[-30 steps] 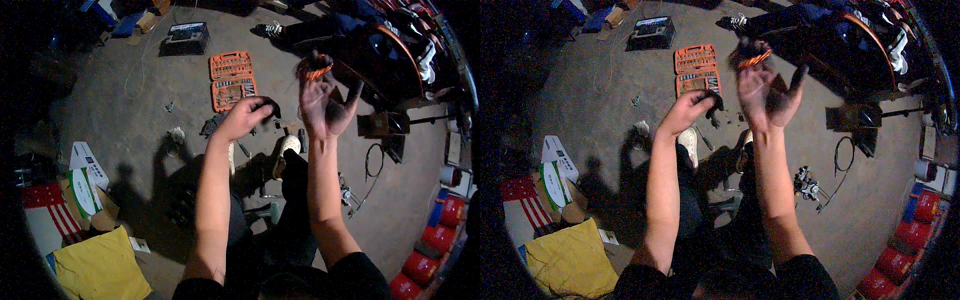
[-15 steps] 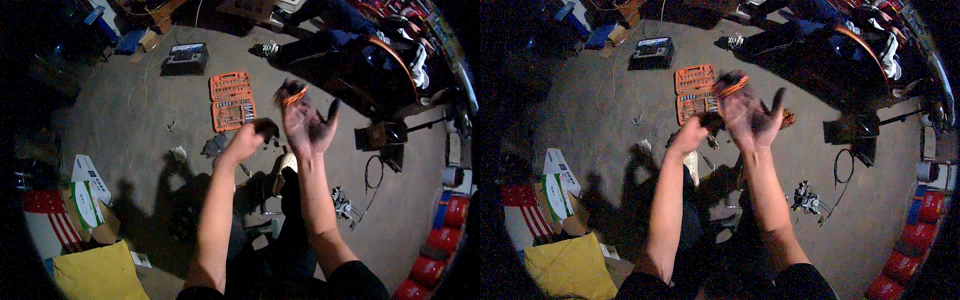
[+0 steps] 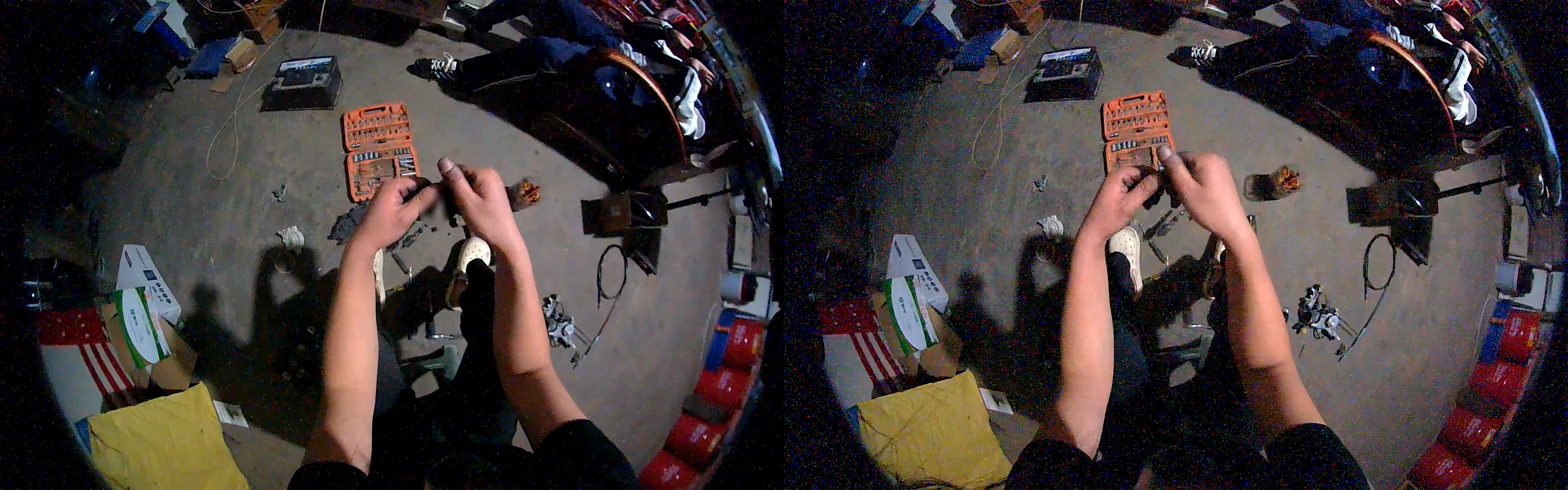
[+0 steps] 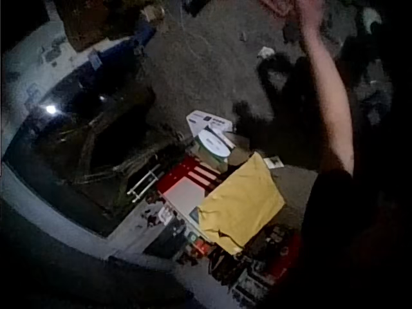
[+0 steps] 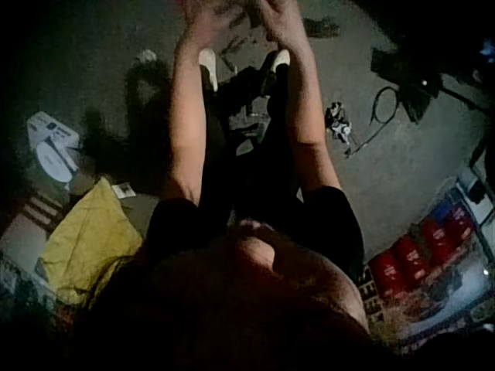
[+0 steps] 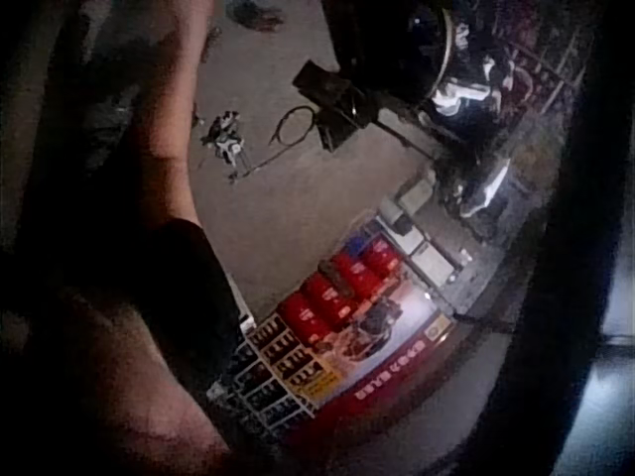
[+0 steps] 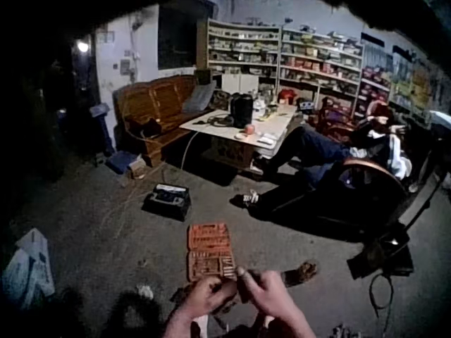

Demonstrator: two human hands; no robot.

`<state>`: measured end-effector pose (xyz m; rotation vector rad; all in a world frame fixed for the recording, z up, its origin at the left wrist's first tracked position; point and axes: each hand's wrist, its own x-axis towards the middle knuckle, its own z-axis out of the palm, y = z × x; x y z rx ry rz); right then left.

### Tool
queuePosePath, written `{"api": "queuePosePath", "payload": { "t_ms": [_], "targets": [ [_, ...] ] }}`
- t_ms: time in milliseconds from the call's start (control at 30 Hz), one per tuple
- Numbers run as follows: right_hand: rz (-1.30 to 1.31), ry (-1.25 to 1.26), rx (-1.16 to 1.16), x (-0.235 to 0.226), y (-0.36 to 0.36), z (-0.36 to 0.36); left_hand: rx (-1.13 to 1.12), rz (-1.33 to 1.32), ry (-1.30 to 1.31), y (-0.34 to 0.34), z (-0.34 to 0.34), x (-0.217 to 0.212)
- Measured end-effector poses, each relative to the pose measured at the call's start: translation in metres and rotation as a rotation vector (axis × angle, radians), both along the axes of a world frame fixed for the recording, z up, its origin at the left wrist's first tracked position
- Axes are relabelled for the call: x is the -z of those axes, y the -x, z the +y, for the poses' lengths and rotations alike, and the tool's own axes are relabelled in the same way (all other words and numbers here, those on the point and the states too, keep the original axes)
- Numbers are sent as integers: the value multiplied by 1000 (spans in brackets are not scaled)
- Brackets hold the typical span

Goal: The person sits on a stool in a workshop and assembles a mechanical component, likely a starter motor. They use a screwdriver to tighten screws on a copper-wound assembly and attach a metal ring. The person handles the component with both hands, adjusting parts and using tools to secure them.

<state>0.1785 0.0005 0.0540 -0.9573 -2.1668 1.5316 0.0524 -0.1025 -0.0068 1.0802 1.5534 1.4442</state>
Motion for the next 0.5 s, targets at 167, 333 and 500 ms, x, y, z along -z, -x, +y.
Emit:
{"api": "queuePosePath", "payload": {
  "t_ms": [167, 333, 500],
  "targets": [
    [288, 666, 172, -13, -8, 8, 29, -67, -43, -2, -1, -11],
    [317, 811, 99, -13, -6, 5, -268, -609, -332, 8, -5, 6],
    [385, 802, -182, -6, -6, -8, -343, -507, -231, 7, -1, -13]
  ]
}}
